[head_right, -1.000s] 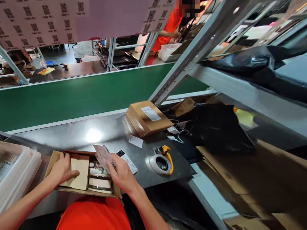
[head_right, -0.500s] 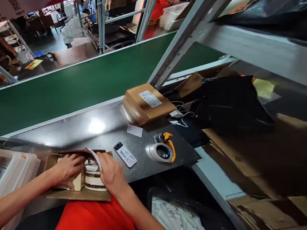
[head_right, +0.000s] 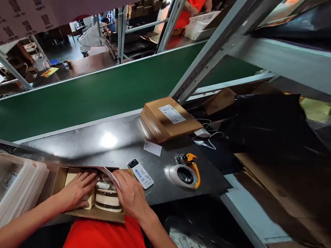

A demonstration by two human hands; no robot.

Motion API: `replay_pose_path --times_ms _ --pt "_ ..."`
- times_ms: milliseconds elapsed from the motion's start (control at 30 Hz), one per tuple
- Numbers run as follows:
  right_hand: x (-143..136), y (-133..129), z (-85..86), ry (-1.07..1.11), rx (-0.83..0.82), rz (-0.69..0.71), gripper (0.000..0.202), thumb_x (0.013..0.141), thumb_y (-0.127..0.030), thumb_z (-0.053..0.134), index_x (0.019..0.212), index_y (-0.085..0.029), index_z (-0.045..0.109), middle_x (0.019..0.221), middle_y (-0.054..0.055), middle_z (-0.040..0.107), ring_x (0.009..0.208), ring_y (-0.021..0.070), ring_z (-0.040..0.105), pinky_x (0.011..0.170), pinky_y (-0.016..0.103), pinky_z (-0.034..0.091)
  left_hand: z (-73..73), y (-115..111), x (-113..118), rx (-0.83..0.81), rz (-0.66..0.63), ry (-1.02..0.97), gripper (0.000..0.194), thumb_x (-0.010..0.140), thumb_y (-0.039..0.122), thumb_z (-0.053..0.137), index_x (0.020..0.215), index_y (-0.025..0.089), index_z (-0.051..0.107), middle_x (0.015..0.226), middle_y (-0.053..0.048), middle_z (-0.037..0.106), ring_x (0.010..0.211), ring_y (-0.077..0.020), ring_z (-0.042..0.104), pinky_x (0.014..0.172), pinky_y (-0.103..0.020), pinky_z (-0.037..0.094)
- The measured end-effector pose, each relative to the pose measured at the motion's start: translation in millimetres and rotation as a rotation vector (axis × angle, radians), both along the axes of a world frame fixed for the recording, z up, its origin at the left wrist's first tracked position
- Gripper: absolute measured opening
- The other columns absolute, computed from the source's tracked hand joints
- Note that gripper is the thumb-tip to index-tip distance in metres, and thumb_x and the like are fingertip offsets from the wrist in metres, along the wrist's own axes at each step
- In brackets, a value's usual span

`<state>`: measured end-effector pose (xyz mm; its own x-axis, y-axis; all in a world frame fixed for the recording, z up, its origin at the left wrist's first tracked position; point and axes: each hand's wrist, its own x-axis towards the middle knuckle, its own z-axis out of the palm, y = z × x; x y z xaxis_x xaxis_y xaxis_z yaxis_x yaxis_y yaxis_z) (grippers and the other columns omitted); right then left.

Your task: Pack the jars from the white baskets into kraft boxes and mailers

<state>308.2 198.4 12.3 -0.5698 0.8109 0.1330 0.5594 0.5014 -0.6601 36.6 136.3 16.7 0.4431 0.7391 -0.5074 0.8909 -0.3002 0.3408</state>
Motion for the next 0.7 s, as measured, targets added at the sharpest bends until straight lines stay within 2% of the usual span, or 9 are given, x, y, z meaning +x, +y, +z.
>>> replay_pose_path --times_ms 67,133,233,300,400,467,567,633,700 --pt "1.3 1.1 10.2 0.074 -0.029 0.034 0.032 0.108 -0.025 0.036 0.121 -0.021 0.065 0.112 0.009 0.075 0.104 0.0214 0.071 0.089 0.035 0.058 7.2 -13.6 -1.4 0.009 0.088 -0.059 0.084 0.085 0.029 0.078 0.16 0.025 0.041 0.175 -0.014 0.024 0.161 -0.0388 0.024 0.132 -0.06 0.021" --pt "4.2 1.0 20.8 0.181 -0.082 0.115 0.031 0.108 -0.023 0.037 0.122 -0.022 0.064 0.115 0.008 0.074 0.105 0.0191 0.071 0.09 0.031 0.059 15.9 -27.1 -2.8 0.009 0.284 -0.174 0.084 0.088 0.028 0.073 0.163 0.024 0.035 0.176 -0.014 0.023 0.162 -0.0356 0.023 0.133 -0.057 0.023" --pt "1.5 -7.8 29.9 0.335 -0.147 0.208 0.027 0.105 -0.024 0.046 0.124 -0.024 0.066 0.114 0.007 0.077 0.102 0.0181 0.073 0.09 0.029 0.06 25.4 -43.9 4.9 -0.002 0.644 -0.512 0.107 0.08 0.037 0.081 0.168 0.023 0.022 0.174 -0.014 0.028 0.16 -0.0339 0.029 0.132 -0.051 0.028" --pt "-9.8 -21.9 27.9 0.422 -0.216 0.139 0.024 0.101 -0.03 0.056 0.122 -0.025 0.068 0.105 0.006 0.08 0.092 0.0189 0.076 0.083 0.028 0.063 26.0 -51.1 21.8 -0.043 0.823 -0.783 0.102 0.076 0.048 0.085 0.163 0.022 0.038 0.166 -0.013 0.045 0.153 -0.0348 0.043 0.129 -0.048 0.035" --pt "-35.2 -49.7 16.1 0.569 -0.417 -0.088 0.032 0.096 -0.045 0.065 0.119 -0.023 0.069 0.099 0.008 0.082 0.084 0.0225 0.078 0.076 0.031 0.065 18.2 -55.3 59.9 -0.1 1.137 -1.131 0.066 0.083 0.066 0.072 0.129 0.019 0.072 0.131 -0.015 0.075 0.122 -0.0342 0.069 0.11 -0.047 0.054" --pt "-47.6 -64.4 9.3 0.589 -0.56 -0.177 0.042 0.096 -0.052 0.063 0.124 -0.021 0.066 0.107 0.011 0.081 0.091 0.0256 0.078 0.082 0.035 0.066 12.0 -54.8 81.9 -0.087 1.329 -1.33 0.067 0.082 0.073 0.068 0.118 0.018 0.074 0.115 -0.015 0.079 0.106 -0.032 0.074 0.099 -0.046 0.059" --pt "-48.1 -66.8 10.2 0.469 -0.618 -0.136 0.045 0.1 -0.054 0.056 0.127 -0.019 0.067 0.111 0.013 0.08 0.098 0.027 0.077 0.087 0.037 0.065 11.7 -52.3 87.3 -0.069 1.301 -1.456 0.068 0.084 0.068 0.068 0.131 0.019 0.065 0.123 -0.015 0.076 0.111 -0.03 0.072 0.101 -0.044 0.057" --pt "-40.3 -53.3 17.2 0.388 -0.478 -0.076 0.041 0.103 -0.05 0.051 0.125 -0.02 0.069 0.109 0.012 0.08 0.096 0.0261 0.077 0.085 0.036 0.065 18.5 -49.0 68.4 0.003 1.096 -1.277 0.055 0.091 0.054 0.064 0.135 0.02 0.062 0.13 -0.014 0.072 0.12 -0.0285 0.067 0.106 -0.042 0.055" --pt "-33.2 -32.1 24.0 0.279 -0.225 0.029 0.035 0.105 -0.04 0.047 0.124 -0.021 0.069 0.11 0.011 0.08 0.098 0.0251 0.076 0.086 0.035 0.064 26.2 -42.7 37.7 0.159 0.85 -0.921 0.04 0.097 0.039 0.054 0.132 0.021 0.064 0.135 -0.013 0.068 0.128 -0.0273 0.061 0.112 -0.041 0.05"
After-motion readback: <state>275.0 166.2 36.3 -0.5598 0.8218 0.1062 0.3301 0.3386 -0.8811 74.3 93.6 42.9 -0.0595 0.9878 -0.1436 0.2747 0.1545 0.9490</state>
